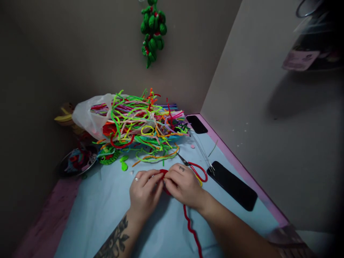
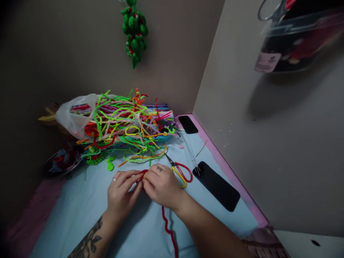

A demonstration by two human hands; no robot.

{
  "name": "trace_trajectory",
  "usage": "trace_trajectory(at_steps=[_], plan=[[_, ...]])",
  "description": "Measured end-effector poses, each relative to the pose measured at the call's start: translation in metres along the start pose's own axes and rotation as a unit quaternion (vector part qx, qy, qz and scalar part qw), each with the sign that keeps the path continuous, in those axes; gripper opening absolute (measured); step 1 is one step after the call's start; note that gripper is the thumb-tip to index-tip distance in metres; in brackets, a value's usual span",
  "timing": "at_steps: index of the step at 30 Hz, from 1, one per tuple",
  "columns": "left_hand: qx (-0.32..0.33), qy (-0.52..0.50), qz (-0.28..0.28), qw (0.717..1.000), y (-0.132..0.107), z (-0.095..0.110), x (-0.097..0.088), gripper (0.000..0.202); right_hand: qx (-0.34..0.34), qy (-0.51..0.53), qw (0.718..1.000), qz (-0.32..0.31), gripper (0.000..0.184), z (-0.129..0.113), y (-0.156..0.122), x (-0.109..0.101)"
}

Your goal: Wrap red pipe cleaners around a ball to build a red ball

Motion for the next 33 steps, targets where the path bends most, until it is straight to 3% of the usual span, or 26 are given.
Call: trace_trajectory(at_steps=[9, 23, 33], plan=[[0.016, -0.022, 0.003, 1.0, -0.001, -0.002, 0.0, 0.017, -0.014, -0.013, 1.0, -0.023, 0.014, 0.0, -0.001, 0.0], [0.03, -0.061, -0.05, 0.996, -0.001, -0.005, -0.001, 0.007, 0.052, 0.142, 0.986, -0.073, 0.013, 0.007, -0.001, 0.008], [-0.02, -0.102, -0.09, 0.99, -0.003, -0.01, 0.001, 0.009, 0.085, 0.192, 0.974, -0.08, 0.015, 0.008, 0.001, 0.01]])
Point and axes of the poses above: each hand's wrist, its own y-axis towards the middle knuckle, its own x-axis out of the palm, z = x × y, the point moved 4 cm from there along y, towards the middle knuckle, and after that the axes turned 10 degrees about -y, right-handed, at the moved point
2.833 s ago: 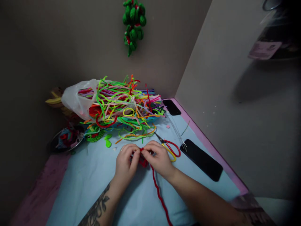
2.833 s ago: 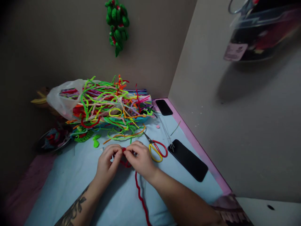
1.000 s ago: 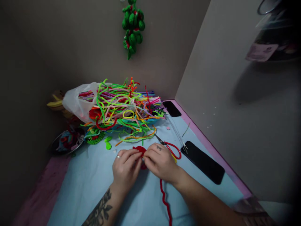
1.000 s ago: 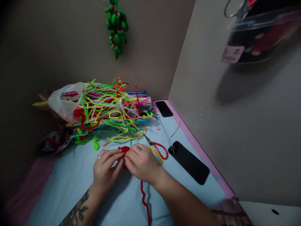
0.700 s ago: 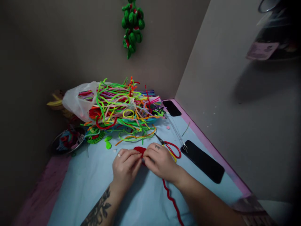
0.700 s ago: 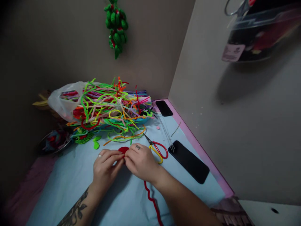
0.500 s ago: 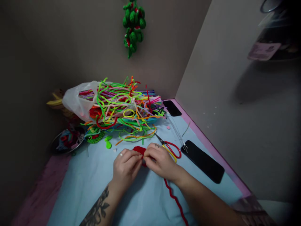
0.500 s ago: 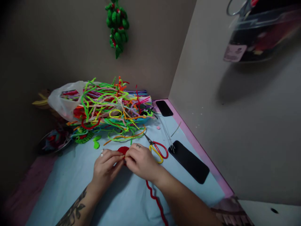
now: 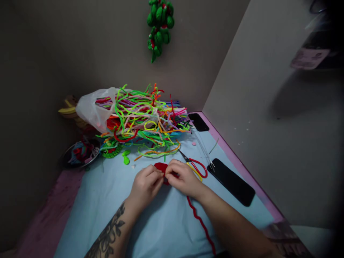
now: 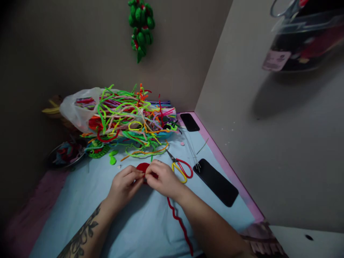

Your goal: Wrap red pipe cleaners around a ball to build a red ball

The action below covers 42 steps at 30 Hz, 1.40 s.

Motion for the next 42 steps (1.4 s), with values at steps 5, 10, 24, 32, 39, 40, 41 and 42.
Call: trace_trajectory(at_steps=[5, 10, 24, 32, 39, 40, 41, 42], plan=[[-0.042, -0.053, -0.016, 0.998, -0.001, -0.004, 0.002, 0.011, 0.021, 0.016, 1.0, -0.007, 0.016, 0.003, 0.001, -0.001], [-0.086, -0.04, 0.01, 0.995, 0.002, -0.007, 0.003, 0.036, 0.059, 0.031, 0.997, 0.037, 0.011, 0.012, 0.003, -0.006], [-0.332, -0.25, 0.07, 0.907, -0.008, -0.032, 0.015, 0.062, 0.132, 0.052, 0.982, 0.128, 0.01, 0.028, -0.002, -0.008], [-0.332, -0.496, 0.122, 0.793, -0.007, -0.029, 0.026, 0.051, -0.023, -0.015, 0.998, 0.055, 0.009, 0.001, -0.002, -0.002], [-0.276, -0.454, 0.192, 0.825, -0.006, -0.027, 0.019, 0.063, 0.055, -0.028, 0.993, 0.096, 0.007, 0.01, -0.004, 0.001], [-0.273, -0.45, 0.2, 0.827, -0.006, -0.026, 0.019, 0.064, 0.069, -0.021, 0.993, 0.097, 0.006, 0.011, -0.003, 0.002], [-0.274, -0.449, 0.207, 0.825, -0.006, -0.026, 0.019, 0.065, 0.084, -0.012, 0.992, 0.095, 0.006, 0.012, -0.003, 0.003], [-0.279, -0.452, 0.214, 0.82, -0.006, -0.026, 0.02, 0.066, 0.099, -0.001, 0.991, 0.092, 0.005, 0.013, -0.003, 0.005]])
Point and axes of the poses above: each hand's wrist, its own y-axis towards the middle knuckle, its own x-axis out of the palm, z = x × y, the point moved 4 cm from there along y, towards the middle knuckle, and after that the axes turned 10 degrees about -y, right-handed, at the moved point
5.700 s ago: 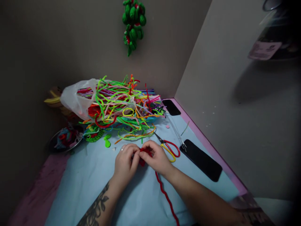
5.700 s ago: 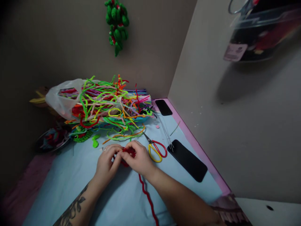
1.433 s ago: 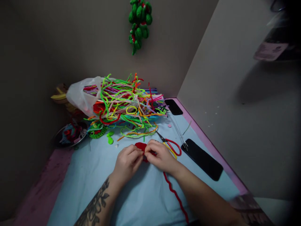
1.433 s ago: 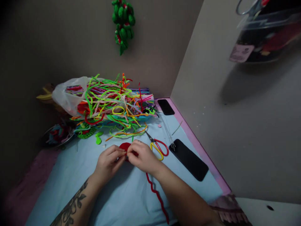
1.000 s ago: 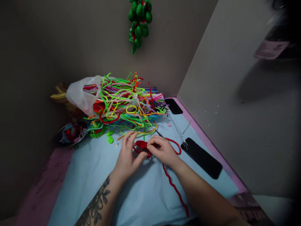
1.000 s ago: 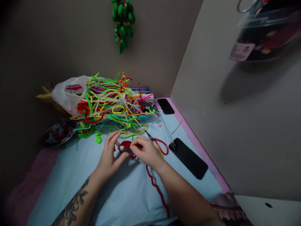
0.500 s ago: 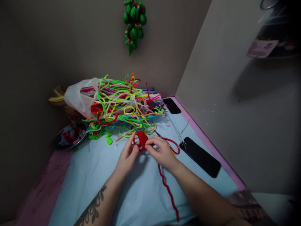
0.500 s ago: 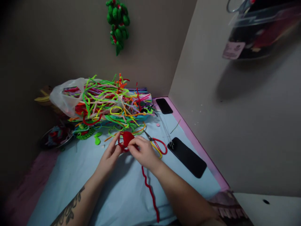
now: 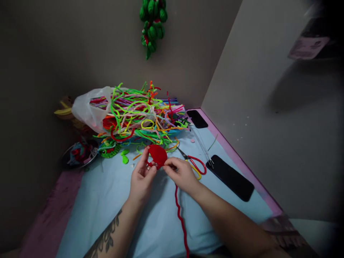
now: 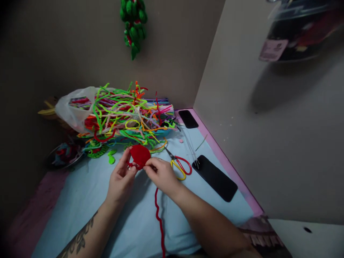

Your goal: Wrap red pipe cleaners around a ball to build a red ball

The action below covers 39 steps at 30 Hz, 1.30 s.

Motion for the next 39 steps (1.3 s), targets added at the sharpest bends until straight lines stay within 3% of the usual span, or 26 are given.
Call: trace_trajectory(at_steps=[10, 15, 23, 26, 30, 39], plan=[[-0.059, -0.099, 0.049, 0.992, 0.003, -0.01, -0.006, 0.065, 0.151, 0.162, 0.975, -0.001, 0.015, 0.02, 0.001, 0.013], [-0.073, -0.116, 0.028, 0.99, 0.007, -0.011, -0.009, 0.057, 0.151, 0.187, 0.971, -0.016, 0.037, 0.022, 0.003, 0.015], [-0.133, -0.138, 0.045, 0.98, 0.004, -0.01, 0.0, 0.072, 0.147, 0.138, 0.978, -0.046, 0.031, 0.03, 0.002, 0.022], [-0.124, -0.108, 0.033, 0.986, 0.004, -0.012, -0.001, 0.065, 0.142, 0.117, 0.981, -0.061, 0.033, 0.034, 0.001, 0.026], [-0.168, -0.064, 0.006, 0.984, 0.005, -0.018, -0.004, 0.049, 0.133, 0.086, 0.985, -0.073, 0.028, 0.038, 0.001, 0.027], [-0.236, -0.075, -0.007, 0.969, 0.009, -0.014, -0.008, 0.041, 0.144, 0.068, 0.985, -0.066, 0.016, 0.038, 0.003, 0.023]])
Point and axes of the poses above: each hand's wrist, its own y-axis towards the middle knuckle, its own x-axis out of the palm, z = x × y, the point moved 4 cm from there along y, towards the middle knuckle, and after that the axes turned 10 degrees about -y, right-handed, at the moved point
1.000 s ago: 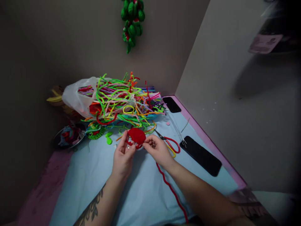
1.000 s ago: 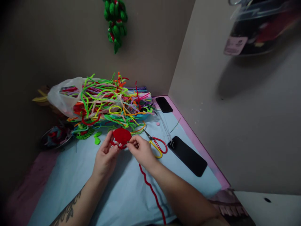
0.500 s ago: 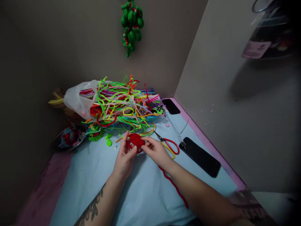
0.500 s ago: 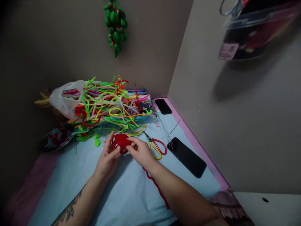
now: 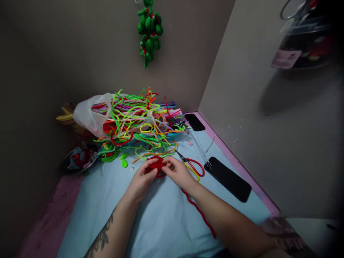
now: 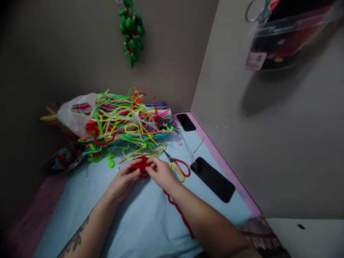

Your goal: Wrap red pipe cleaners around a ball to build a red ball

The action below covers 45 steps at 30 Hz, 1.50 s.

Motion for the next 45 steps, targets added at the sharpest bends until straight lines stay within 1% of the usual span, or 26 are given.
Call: trace_trajectory(at_steps=[2, 4, 7, 9, 11, 14, 20, 24, 27, 29, 31, 33, 35, 37, 40, 42, 45], plan=[[-0.008, -0.027, 0.006, 1.0, 0.0, 0.001, 0.0, 0.04, -0.005, 0.006, 1.0, 0.01, 0.008, -0.004, -0.001, -0.003], [-0.003, -0.06, 0.017, 0.998, 0.001, 0.002, -0.001, 0.041, -0.026, 0.003, 0.999, 0.028, 0.006, -0.011, -0.004, -0.008], [0.03, -0.077, 0.03, 0.996, 0.002, 0.003, -0.002, 0.045, -0.091, -0.037, 0.994, 0.057, 0.006, -0.023, -0.008, -0.015], [0.062, -0.07, 0.044, 0.995, 0.002, 0.002, -0.003, 0.045, -0.114, -0.06, 0.989, 0.07, 0.007, -0.027, -0.009, -0.018], [0.091, -0.058, 0.061, 0.992, 0.003, 0.001, -0.006, 0.045, -0.104, -0.061, 0.99, 0.071, 0.007, -0.026, -0.008, -0.02], [0.119, -0.026, 0.084, 0.989, 0.004, -0.002, -0.009, 0.044, -0.079, -0.045, 0.994, 0.054, 0.008, -0.021, -0.004, -0.022], [0.167, 0.057, 0.114, 0.978, 0.001, 0.002, -0.012, 0.042, -0.07, 0.002, 0.997, 0.026, 0.008, -0.019, -0.002, -0.021], [0.186, 0.105, 0.12, 0.97, -0.001, 0.007, -0.011, 0.04, -0.065, 0.028, 0.997, 0.019, 0.007, -0.018, -0.002, -0.02], [0.189, 0.139, 0.128, 0.964, -0.002, 0.007, -0.012, 0.039, -0.06, 0.042, 0.997, 0.02, 0.009, -0.015, -0.001, -0.02], [0.194, 0.154, 0.134, 0.96, -0.003, 0.008, -0.012, 0.036, -0.055, 0.047, 0.997, 0.011, 0.009, -0.013, 0.0, -0.019], [0.203, 0.161, 0.145, 0.955, -0.004, 0.011, -0.013, 0.033, -0.041, 0.06, 0.997, -0.004, 0.011, -0.011, 0.001, -0.016], [0.214, 0.15, 0.166, 0.951, -0.003, 0.015, -0.016, 0.031, -0.022, 0.076, 0.997, -0.018, 0.022, -0.008, 0.002, -0.014], [0.232, 0.115, 0.197, 0.946, -0.002, 0.02, -0.021, 0.033, -0.012, 0.085, 0.996, -0.033, 0.032, -0.006, 0.003, -0.012], [0.255, 0.073, 0.231, 0.936, -0.001, 0.025, -0.027, 0.035, -0.013, 0.084, 0.995, -0.047, 0.034, -0.003, 0.004, -0.012], [0.283, 0.037, 0.265, 0.921, 0.0, 0.03, -0.035, 0.036, -0.016, 0.045, 0.998, -0.046, 0.031, 0.0, 0.006, -0.018], [0.295, 0.027, 0.272, 0.916, 0.0, 0.032, -0.038, 0.036, -0.03, -0.018, 0.999, -0.028, 0.024, 0.002, 0.008, -0.027], [0.311, 0.01, 0.273, 0.91, 0.001, 0.033, -0.041, 0.036, -0.061, -0.106, 0.992, -0.007, 0.018, 0.004, 0.011, -0.037]])
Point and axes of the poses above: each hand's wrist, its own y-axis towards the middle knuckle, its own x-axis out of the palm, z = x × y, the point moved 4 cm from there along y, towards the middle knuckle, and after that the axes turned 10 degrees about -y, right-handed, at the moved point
